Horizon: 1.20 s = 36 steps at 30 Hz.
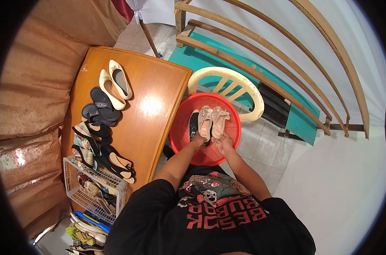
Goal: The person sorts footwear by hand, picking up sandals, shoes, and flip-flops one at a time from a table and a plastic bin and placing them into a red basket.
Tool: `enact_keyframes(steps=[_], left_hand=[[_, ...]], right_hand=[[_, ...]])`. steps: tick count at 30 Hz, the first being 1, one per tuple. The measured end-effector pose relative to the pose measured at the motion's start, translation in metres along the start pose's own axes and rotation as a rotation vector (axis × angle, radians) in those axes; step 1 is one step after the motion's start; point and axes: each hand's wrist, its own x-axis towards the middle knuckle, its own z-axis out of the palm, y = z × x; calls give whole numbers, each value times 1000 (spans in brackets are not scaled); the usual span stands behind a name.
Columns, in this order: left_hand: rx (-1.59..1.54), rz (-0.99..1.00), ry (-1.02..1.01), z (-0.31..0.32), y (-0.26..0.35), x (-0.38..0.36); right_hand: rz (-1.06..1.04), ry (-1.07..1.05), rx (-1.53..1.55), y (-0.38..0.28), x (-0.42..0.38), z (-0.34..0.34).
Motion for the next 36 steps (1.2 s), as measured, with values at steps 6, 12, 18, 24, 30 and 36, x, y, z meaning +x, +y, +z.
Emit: enact_keyframes(steps=[6, 12, 18, 24, 30, 36], left_hand=[[233, -36, -192, -27, -11, -9], [13, -3, 27, -52, -35, -10], [10, 103, 157, -75, -67, 12], [-259, 137, 83, -102, -55, -23], [-354, 212, 144, -128, -13, -115], [-458, 432, -5, -178, -4, -146]], right_hand=[[214, -46, -198, 7, 39, -23], [126, -59, -62, 32, 64, -42], [366, -105, -552, 24, 16, 17], [364, -211, -947, 34, 41, 20], [206, -154, -932, 48, 47, 37], [-200, -338, -767, 63, 31, 124]])
